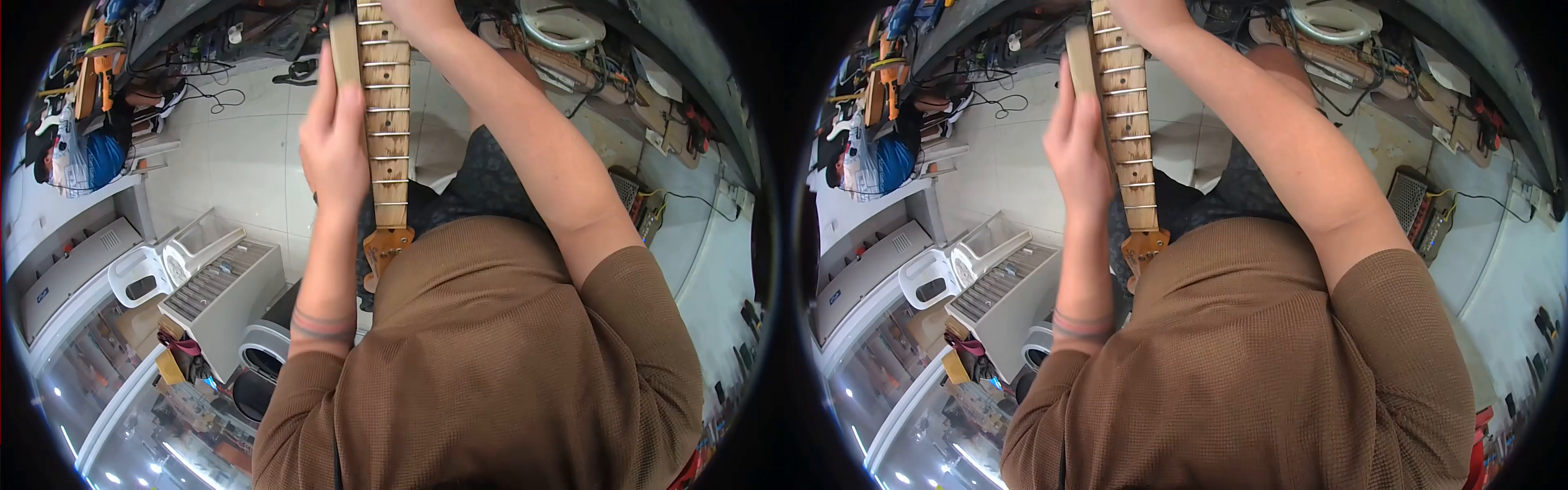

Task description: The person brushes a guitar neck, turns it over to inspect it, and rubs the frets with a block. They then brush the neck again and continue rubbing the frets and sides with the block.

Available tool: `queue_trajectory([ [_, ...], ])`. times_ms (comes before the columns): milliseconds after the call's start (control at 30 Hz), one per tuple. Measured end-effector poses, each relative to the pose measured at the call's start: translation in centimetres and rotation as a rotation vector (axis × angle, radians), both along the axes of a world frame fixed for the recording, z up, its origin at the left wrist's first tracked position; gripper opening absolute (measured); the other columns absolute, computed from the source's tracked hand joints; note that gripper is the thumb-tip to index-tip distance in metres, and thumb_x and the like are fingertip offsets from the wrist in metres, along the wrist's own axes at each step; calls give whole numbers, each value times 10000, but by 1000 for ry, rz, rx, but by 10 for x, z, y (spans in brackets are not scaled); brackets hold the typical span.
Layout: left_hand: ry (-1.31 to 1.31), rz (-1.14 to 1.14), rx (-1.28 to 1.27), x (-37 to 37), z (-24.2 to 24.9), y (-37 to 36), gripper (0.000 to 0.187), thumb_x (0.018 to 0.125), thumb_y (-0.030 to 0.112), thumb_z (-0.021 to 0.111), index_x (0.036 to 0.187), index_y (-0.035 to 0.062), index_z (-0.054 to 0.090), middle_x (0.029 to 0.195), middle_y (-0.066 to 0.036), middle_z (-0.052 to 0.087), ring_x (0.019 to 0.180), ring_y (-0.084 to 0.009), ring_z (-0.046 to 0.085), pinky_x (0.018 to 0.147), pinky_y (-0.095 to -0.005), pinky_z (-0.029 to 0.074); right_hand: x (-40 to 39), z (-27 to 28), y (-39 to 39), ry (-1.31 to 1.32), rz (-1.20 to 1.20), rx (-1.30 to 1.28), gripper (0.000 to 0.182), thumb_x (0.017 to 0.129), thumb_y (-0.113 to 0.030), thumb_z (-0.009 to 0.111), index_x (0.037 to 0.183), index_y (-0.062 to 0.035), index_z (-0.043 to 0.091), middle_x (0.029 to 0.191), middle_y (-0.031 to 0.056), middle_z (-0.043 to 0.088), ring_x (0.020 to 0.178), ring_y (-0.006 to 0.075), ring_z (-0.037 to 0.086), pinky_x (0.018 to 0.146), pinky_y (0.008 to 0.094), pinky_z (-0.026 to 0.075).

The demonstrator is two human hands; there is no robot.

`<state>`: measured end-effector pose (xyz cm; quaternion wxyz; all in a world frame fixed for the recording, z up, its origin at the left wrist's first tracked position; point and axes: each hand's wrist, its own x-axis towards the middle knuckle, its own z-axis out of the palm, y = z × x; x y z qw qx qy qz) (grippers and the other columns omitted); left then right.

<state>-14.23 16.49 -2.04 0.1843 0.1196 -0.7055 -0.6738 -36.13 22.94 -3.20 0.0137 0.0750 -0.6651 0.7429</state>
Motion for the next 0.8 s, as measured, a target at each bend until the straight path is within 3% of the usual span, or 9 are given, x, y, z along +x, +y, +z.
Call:
queue_trajectory([
  [233, -12, 52, -94, 5, -7, 5, 591, 1155, 126, 539, 1687, -105, 424, 1321, -86, 744, 1078, -94, 615, 978, -281, 522, 5, 9, 4, -42, 68, -60, 622, 1177, -512, 549, 1060, 82, 693, 864, 225, 741, 831, 367, 735, 808, 480, 563],
  [400, 38, -16, -137, -69, 25, -7, 602, 1153, 134, 554, 1692, -101, 424, 1329, -80, 728, 1070, -95, 614, 1006, -273, 515, 4, -2, 0, 16, -12, -54, 624, 1176, -506, 554, 1040, 90, 679, 831, 222, 727, 808, 361, 733, 785, 482, 562],
  [467, -28, 21, -117, -20, 16, 4, 610, 1152, 135, 559, 1694, -107, 414, 1332, -73, 732, 1070, -106, 620, 1004, -273, 512, 2, 5, 0, -3, -11, -53, 627, 1176, -506, 556, 1037, 94, 674, 830, 227, 726, 810, 360, 734, 785, 484, 563],
  [533, -23, 49, -551, 35, -17, -3, 624, 1151, 127, 568, 1703, -105, 393, 1417, -86, 716, 1105, -116, 629, 1020, -273, 506, 5, 6, 1, -75, 30, -57, 629, 1174, -509, 557, 1048, 97, 666, 846, 238, 733, 815, 366, 736, 784, 482, 564],
  [633, -93, 30, -300, 12, -6, -1, 627, 1146, 116, 577, 1701, -111, 391, 1434, -103, 716, 1136, -125, 635, 1038, -269, 498, 7, 9, 2, -73, 20, -75, 635, 1173, -515, 559, 1062, 102, 661, 863, 260, 737, 829, 390, 743, 792, 491, 566],
  [667, -27, 96, -177, -29, 3, 2, 621, 1143, 125, 593, 1692, -106, 417, 1244, -62, 744, 1013, -102, 610, 934, -250, 503, 7, 10, 3, -77, 16, -57, 641, 1171, -517, 560, 1057, 105, 662, 883, 300, 739, 876, 444, 757, 814, 508, 572],
  [700, -35, 29, -222, -65, 19, -5, 572, 1164, 188, 586, 1658, -87, 495, 1533, -172, 683, 1226, -182, 680, 1088, -327, 518, 3, 9, 3, -72, 13, -57, 641, 1171, -517, 560, 1057, 105, 662, 883, 300, 739, 876, 444, 757, 814, 508, 572],
  [733, 78, 2, -452, -103, 28, -15, 481, 1160, 179, 586, 1579, -56, 599, 1394, -104, 745, 1101, -129, 667, 988, -314, 546, 2, 5, 1, -37, -13, -43, 645, 1170, -517, 560, 1055, 109, 663, 899, 320, 740, 907, 468, 760, 828, 517, 574],
  [800, 40, -58, -370, -129, 40, -20, 450, 1157, 161, 587, 1551, -57, 615, 1387, -85, 740, 1088, -110, 660, 977, -318, 550, 1, 2, 2, -1, -65, 19, 645, 1170, -516, 560, 1058, 110, 668, 941, 356, 743, 973, 509, 762, 853, 534, 577],
])
